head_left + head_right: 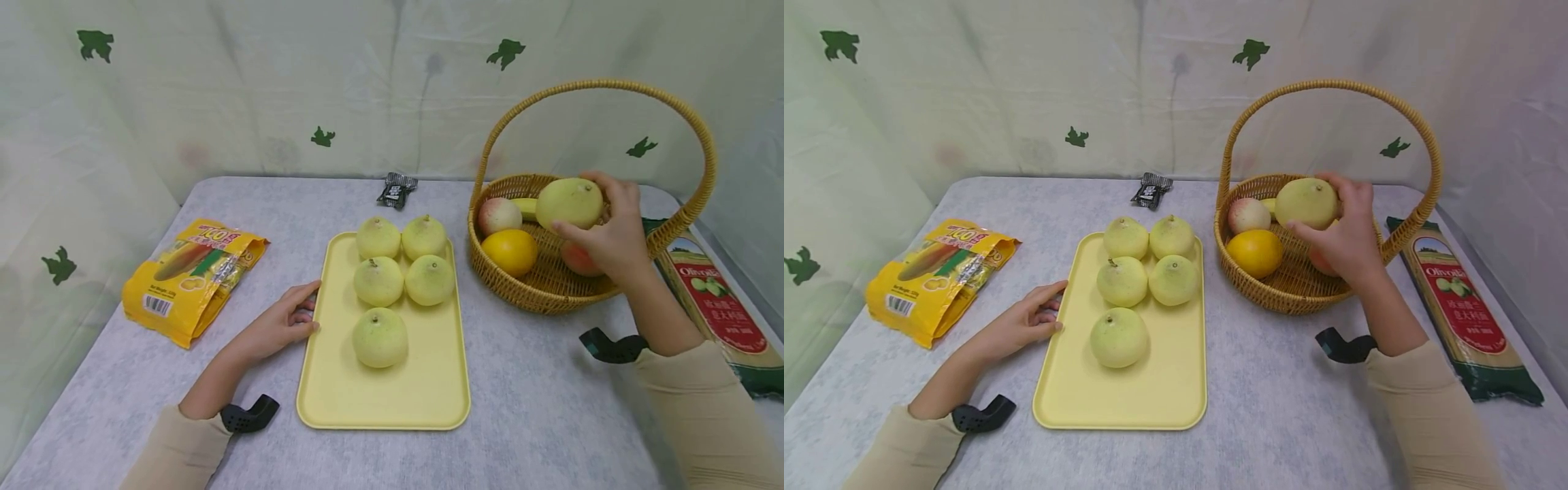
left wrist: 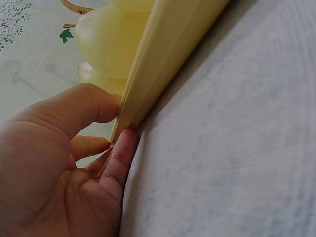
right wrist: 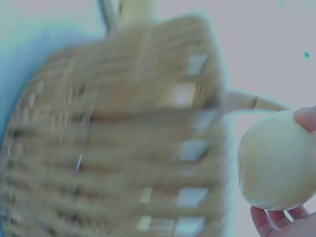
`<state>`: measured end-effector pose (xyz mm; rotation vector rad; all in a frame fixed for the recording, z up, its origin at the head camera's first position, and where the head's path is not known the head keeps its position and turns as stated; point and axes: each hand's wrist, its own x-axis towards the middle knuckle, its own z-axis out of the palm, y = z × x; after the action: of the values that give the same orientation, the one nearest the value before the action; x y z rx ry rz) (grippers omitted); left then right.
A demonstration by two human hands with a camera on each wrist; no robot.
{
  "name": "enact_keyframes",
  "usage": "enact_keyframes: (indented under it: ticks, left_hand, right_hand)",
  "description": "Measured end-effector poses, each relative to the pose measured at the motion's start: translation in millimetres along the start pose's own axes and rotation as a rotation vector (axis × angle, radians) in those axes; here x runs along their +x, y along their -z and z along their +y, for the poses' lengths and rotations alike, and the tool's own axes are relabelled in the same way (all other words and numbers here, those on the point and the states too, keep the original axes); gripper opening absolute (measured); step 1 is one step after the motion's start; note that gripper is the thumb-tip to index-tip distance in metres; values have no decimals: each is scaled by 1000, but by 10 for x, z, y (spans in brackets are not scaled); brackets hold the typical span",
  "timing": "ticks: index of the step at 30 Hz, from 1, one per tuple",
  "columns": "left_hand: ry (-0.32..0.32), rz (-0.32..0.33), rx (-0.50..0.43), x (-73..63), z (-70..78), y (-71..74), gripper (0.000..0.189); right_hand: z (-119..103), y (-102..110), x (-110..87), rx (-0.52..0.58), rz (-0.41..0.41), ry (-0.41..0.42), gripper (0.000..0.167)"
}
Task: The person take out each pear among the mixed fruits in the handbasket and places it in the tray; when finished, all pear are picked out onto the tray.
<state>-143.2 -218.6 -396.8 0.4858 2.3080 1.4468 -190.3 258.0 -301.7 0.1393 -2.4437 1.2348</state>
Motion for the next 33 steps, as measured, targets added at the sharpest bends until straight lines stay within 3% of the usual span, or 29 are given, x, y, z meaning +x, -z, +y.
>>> enact_keyframes:
  ticks: [7,15,19,24,33]
  left_hand:
    - [6,-6,3,-9,3,15,72]
    - [-7,-6,11,-7,-7,19,71]
    - [-11,-9,9,4,-11,20,71]
    - [-8,-11,4,12,-5,13,71]
    - [-9,-14,21,5,12,34,71]
  right_hand:
    - [-384,-103,-338,201,-98,136,72]
    - [-523,-490,-820,197,-331,265,77]
    - [-479,-713,-1022,230,-453,225,70]
    - [-425,-933,-1191,220,-543,170,69]
    - [-518,-1062,-1281,140,-656,96,75]
